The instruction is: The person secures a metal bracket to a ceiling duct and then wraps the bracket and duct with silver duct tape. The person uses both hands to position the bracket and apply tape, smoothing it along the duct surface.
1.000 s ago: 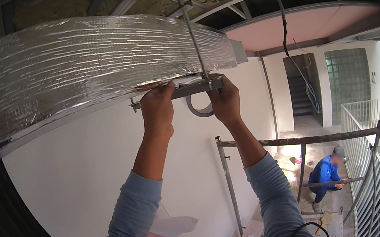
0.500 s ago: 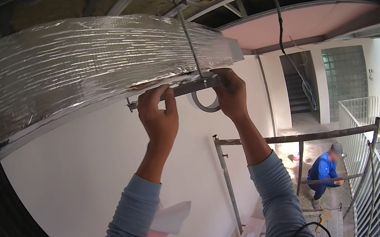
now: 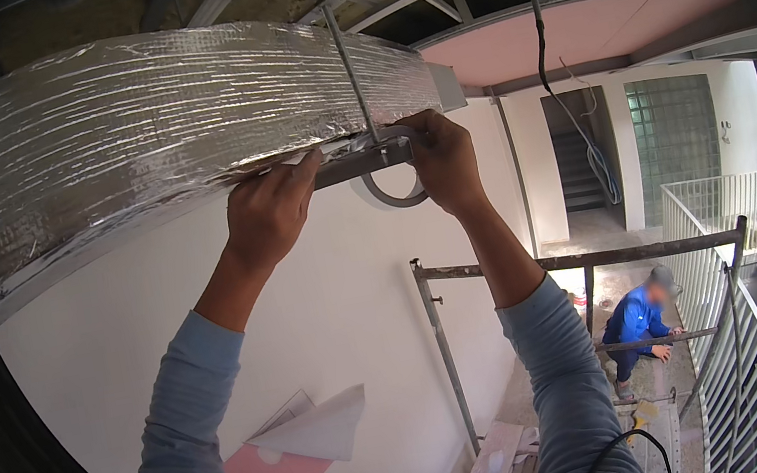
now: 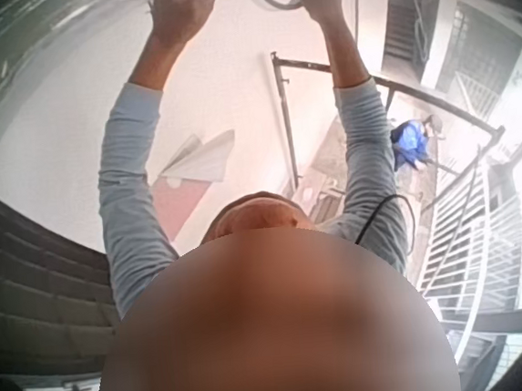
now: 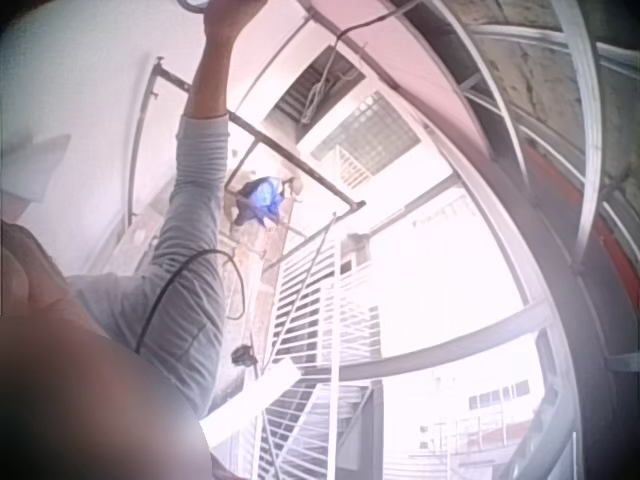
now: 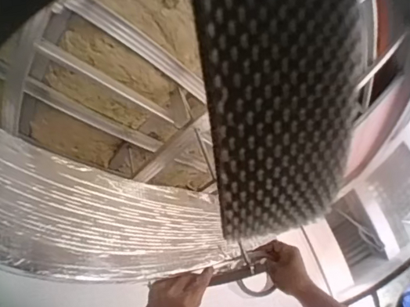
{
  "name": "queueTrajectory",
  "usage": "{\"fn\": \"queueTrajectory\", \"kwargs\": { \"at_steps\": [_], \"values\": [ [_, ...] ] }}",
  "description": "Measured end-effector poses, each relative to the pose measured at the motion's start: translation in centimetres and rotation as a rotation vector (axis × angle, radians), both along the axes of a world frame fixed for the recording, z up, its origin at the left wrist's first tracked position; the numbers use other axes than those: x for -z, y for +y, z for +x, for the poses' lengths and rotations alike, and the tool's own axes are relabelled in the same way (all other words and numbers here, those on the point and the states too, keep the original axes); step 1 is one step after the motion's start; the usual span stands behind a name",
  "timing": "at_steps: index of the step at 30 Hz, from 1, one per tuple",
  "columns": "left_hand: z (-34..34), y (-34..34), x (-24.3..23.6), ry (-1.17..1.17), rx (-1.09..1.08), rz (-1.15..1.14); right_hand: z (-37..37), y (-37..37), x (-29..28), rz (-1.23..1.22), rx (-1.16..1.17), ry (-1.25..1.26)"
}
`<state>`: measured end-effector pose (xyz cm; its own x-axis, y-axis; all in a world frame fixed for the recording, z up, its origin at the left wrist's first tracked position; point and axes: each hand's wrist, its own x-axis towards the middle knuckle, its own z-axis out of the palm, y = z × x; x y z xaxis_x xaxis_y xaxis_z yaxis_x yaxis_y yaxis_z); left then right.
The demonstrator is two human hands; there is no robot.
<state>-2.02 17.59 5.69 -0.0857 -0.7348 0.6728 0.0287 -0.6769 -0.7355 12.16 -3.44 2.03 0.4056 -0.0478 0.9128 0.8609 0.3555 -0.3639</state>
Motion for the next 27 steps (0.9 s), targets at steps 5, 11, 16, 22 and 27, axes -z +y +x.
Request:
{"fn": "queueTrajectory", "kwargs": {
  "at_steps": [5, 11, 16, 22, 27],
  "values": [
    [-0.1, -0.4, -0.6, -0.027, -0.004, 0.074, -0.1, 0.0, 0.1, 0.002, 0.01, 0.064],
    [0.1, -0.9, -0.6, -0.078, -0.034, 0.073, 1.6, 0.7, 0.7, 0.022, -0.129, 0.046],
    [0.6, -1.2, 0.0, -0.058, -0.026, -0.014, 3.7, 2.2, 1.8, 0.024, -0.308, 0.094],
    [1.1, -1.8, 0.2, -0.111, 0.032, -0.047, 5.3, 2.6, 2.2, -0.01, -0.427, 0.158],
    [1.4, -1.5, 0.7, -0.102, 0.083, -0.106, 5.8, 3.0, 2.7, 0.14, -0.416, -0.003]
  ]
}}
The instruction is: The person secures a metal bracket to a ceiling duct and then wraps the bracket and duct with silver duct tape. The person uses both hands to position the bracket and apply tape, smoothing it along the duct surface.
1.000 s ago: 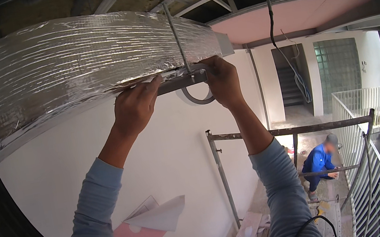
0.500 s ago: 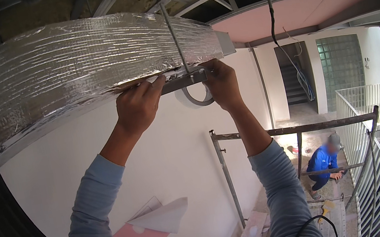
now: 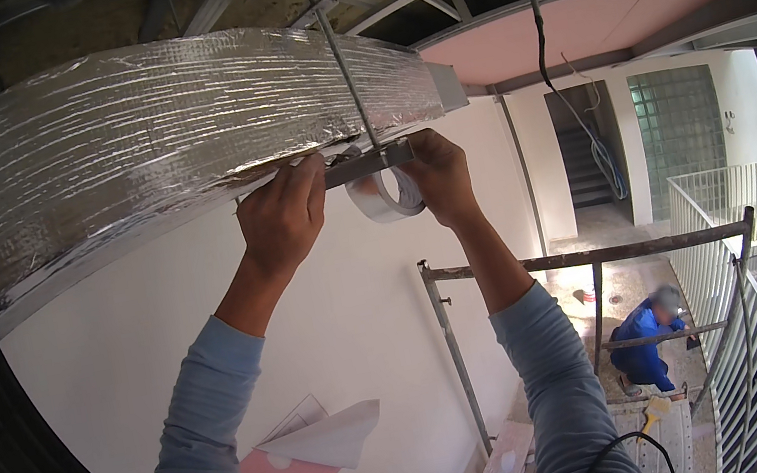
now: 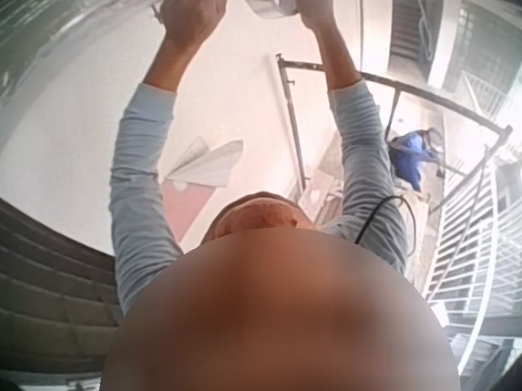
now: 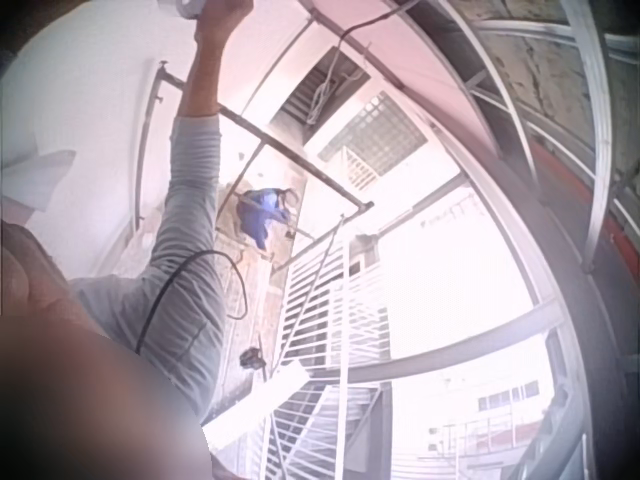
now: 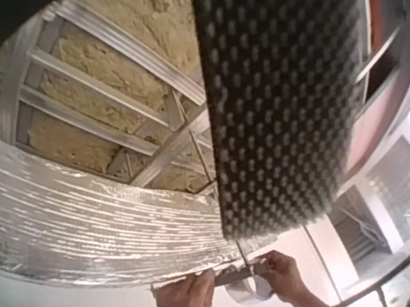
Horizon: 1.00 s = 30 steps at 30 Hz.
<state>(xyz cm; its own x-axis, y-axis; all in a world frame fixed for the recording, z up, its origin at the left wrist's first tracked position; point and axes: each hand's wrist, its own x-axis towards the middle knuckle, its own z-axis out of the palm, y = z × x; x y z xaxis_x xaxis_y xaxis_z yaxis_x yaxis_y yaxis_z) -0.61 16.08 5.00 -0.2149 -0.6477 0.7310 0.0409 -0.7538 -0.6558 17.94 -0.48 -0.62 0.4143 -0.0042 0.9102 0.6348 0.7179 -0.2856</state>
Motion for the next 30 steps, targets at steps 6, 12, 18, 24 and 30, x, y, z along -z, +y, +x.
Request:
{"fn": "queueTrajectory", "kwargs": {
  "at_steps": [6, 12, 18, 24, 30],
  "values": [
    [0.9, 0.5, 0.1, 0.0, 0.087, -0.02, -0.2, 0.8, 0.0, 0.119, 0.079, 0.009],
    [1.1, 0.2, 0.5, -0.058, 0.158, -0.031, -1.9, 0.4, -0.3, 0.145, 0.08, 0.012],
    [1.1, -0.1, 0.6, -0.067, 0.24, -0.058, -2.7, -0.9, -0.8, 0.023, 0.115, 0.105],
    [0.9, -0.3, 0.6, -0.062, 0.261, -0.038, -1.5, -1.2, -0.6, -0.075, 0.029, 0.154],
    [1.1, -0.5, 0.3, -0.059, 0.314, -0.006, -1.0, -1.5, -0.2, -0.181, -0.173, 0.194]
  ]
}}
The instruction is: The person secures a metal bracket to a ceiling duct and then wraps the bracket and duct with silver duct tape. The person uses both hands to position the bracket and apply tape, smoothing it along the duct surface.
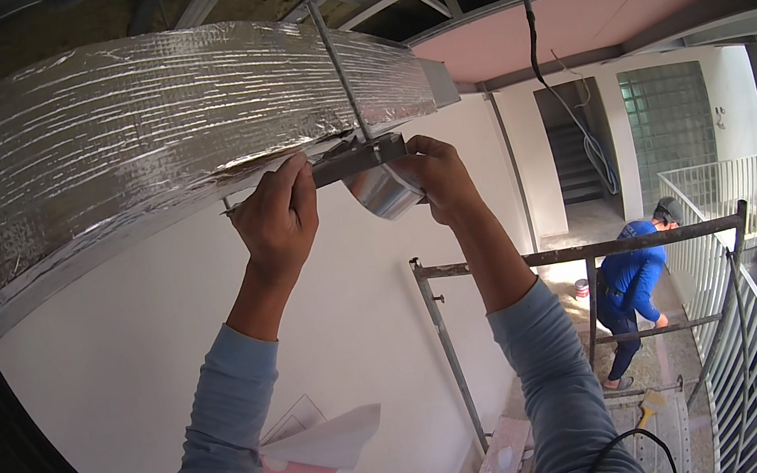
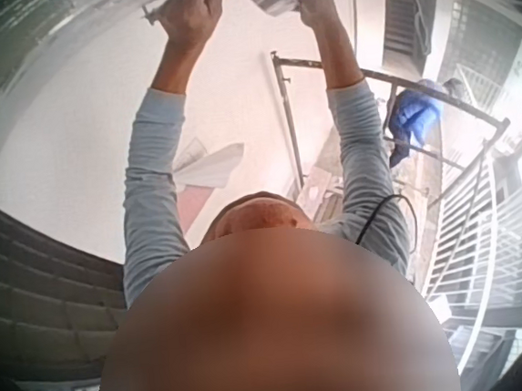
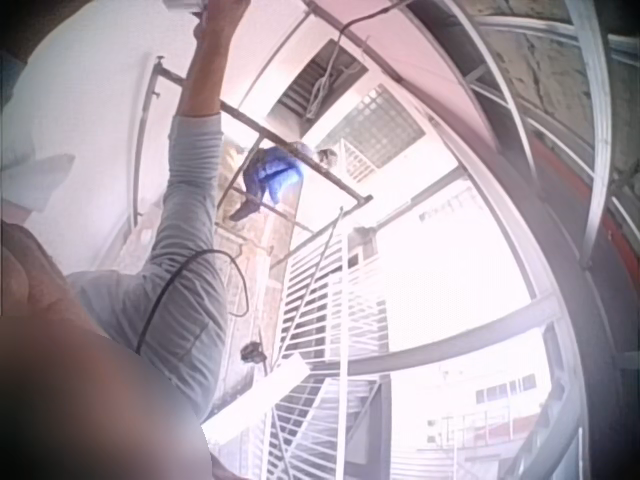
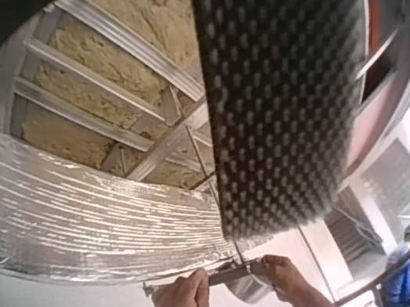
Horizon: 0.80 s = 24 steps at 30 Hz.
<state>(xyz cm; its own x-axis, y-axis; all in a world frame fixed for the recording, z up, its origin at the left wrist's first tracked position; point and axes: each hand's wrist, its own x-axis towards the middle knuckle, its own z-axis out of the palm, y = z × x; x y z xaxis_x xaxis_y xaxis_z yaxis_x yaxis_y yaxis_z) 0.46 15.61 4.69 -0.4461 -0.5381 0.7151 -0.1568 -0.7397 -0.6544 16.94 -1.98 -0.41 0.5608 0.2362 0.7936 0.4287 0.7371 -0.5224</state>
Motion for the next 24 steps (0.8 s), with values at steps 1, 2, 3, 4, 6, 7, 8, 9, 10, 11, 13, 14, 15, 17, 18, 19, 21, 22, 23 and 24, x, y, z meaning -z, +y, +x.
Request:
{"fn": "queueTrajectory", "kwargs": {
  "at_steps": [1, 2, 3, 4, 6, 7, 8, 9, 10, 11, 13, 14, 15, 17, 18, 19, 21, 22, 23, 24],
  "values": [
    [0.0, 0.0, 0.0, 0.002, 0.005, 0.001, 0.0, -0.1, 0.0, -0.029, 0.004, 0.027],
    [0.0, 0.1, 0.0, 0.009, 0.014, 0.005, -0.1, -0.2, 0.1, -0.058, 0.008, 0.054],
    [0.0, 0.1, 0.0, 0.008, 0.003, -0.006, -0.2, -0.3, 0.1, -0.086, 0.011, 0.082],
    [0.0, 0.2, 0.1, 0.015, -0.003, -0.012, -0.3, -0.3, 0.2, -0.078, 0.072, 0.092],
    [0.1, 0.2, 0.1, 0.026, -0.002, -0.021, -0.5, -0.2, 0.4, -0.059, 0.194, 0.105],
    [0.1, 0.2, 0.1, 0.031, 0.004, -0.025, -0.5, -0.1, 0.5, -0.047, 0.226, 0.103],
    [0.1, 0.1, 0.2, 0.044, 0.014, -0.033, -0.5, 0.0, 0.6, -0.035, 0.257, 0.104],
    [0.1, 0.1, 0.2, 0.037, 0.018, -0.029, -0.4, 0.1, 0.8, -0.021, 0.289, 0.107],
    [0.1, 0.0, 0.1, 0.031, 0.027, -0.03, -0.3, 0.2, 0.8, 0.022, 0.271, 0.078],
    [0.1, -0.1, 0.1, 0.031, 0.037, -0.028, -0.2, 0.3, 0.9, 0.065, 0.251, 0.05],
    [0.0, -0.2, 0.1, 0.013, 0.06, -0.027, 0.0, 0.3, 1.0, 0.127, 0.2, 0.025],
    [-0.1, -0.3, 0.1, 0.018, 0.075, -0.03, 0.0, 0.3, 1.0, 0.146, 0.168, 0.028],
    [-0.2, -0.4, 0.1, 0.01, 0.077, -0.031, 0.0, 0.2, 1.0, 0.165, 0.136, 0.032],
    [-0.4, -0.5, 0.2, 0.013, 0.098, -0.042, -0.2, 0.1, 1.0, 0.145, 0.141, 0.04],
    [-0.5, -0.6, 0.3, 0.014, 0.092, -0.043, -0.5, 0.0, 1.0, 0.134, 0.143, 0.044],
    [-0.6, -0.6, 0.3, 0.014, 0.098, -0.044, -0.7, 0.0, 1.0, 0.12, 0.147, 0.062],
    [-0.8, -0.6, 0.4, 0.019, 0.101, -0.052, -1.4, -0.2, 0.7, 0.096, 0.159, 0.095],
    [-1.0, -0.6, 0.4, 0.026, 0.097, -0.06, -1.7, -0.4, 0.6, 0.072, 0.186, 0.107],
    [-1.1, -0.6, 0.4, 0.029, 0.092, -0.07, -1.9, -0.6, 0.5, 0.048, 0.212, 0.119],
    [-1.1, -0.6, 0.4, 0.032, 0.099, -0.068, -2.2, -0.8, 0.4, 0.023, 0.238, 0.133]
  ]
}}
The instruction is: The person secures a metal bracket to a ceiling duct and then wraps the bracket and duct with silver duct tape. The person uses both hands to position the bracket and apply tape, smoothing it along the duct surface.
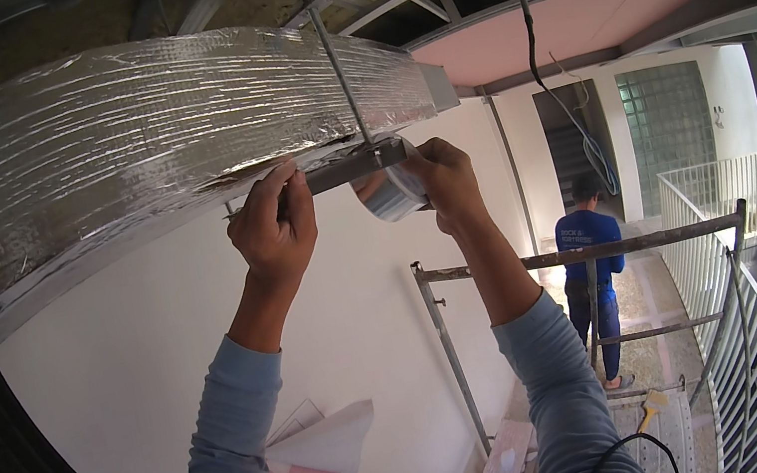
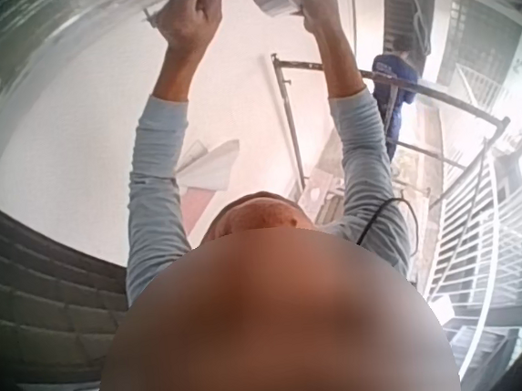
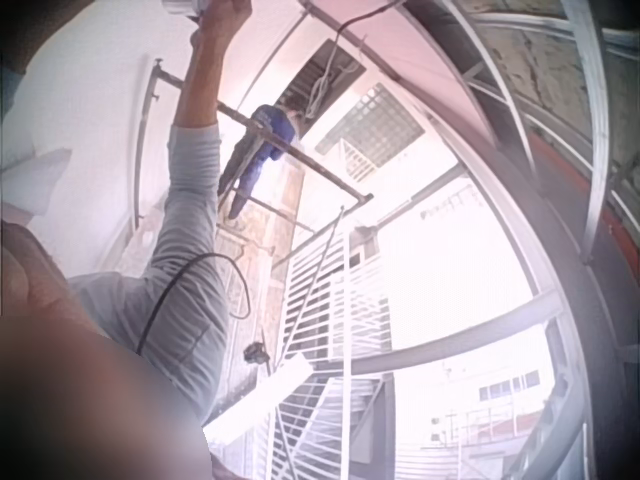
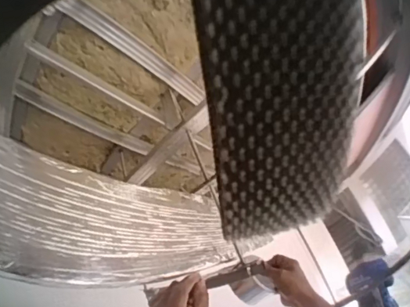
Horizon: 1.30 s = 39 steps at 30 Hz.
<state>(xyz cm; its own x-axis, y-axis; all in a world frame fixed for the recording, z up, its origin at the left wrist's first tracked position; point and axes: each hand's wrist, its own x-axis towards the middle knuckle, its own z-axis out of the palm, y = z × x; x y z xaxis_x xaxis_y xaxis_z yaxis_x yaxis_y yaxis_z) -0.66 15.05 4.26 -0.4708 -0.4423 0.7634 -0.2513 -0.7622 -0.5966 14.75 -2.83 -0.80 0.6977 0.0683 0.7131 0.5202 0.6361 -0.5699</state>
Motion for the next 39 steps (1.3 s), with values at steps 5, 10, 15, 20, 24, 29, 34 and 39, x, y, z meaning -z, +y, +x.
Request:
{"fn": "queueTrajectory", "kwargs": {
  "at_steps": [5, 10, 15, 20, 24, 29, 34, 39],
  "values": [
    [-0.2, -0.1, 0.1, -0.029, 0.002, 0.008, -0.5, -0.3, -0.2, -0.075, 0.005, 0.018],
    [-0.5, -0.1, 0.3, -0.001, -0.046, -0.033, 0.1, 0.0, -0.2, -0.06, -0.125, 0.059],
    [-0.7, 0.2, 0.3, -0.037, -0.044, -0.027, 0.5, -0.4, -0.4, -0.071, 0.091, 0.008],
    [-0.6, 0.2, 0.2, -0.015, -0.034, -0.014, -0.1, -0.1, 0.0, -0.039, 0.042, 0.156],
    [-0.7, 0.0, 0.3, -0.021, -0.033, -0.022, -0.3, -0.1, 0.0, -0.043, 0.035, 0.167],
    [-1.1, 0.0, 0.4, -0.009, 0.009, -0.04, -0.4, -0.4, -0.1, -0.069, 0.027, 0.135],
    [-1.6, 0.3, 0.7, -0.002, -0.011, -0.048, -1.2, -0.3, -0.2, -0.051, 0.011, 0.155],
    [-1.9, 0.6, 0.8, 0.023, -0.025, -0.067, -1.4, -0.4, -0.4, -0.086, 0.083, 0.163]
  ]
}}
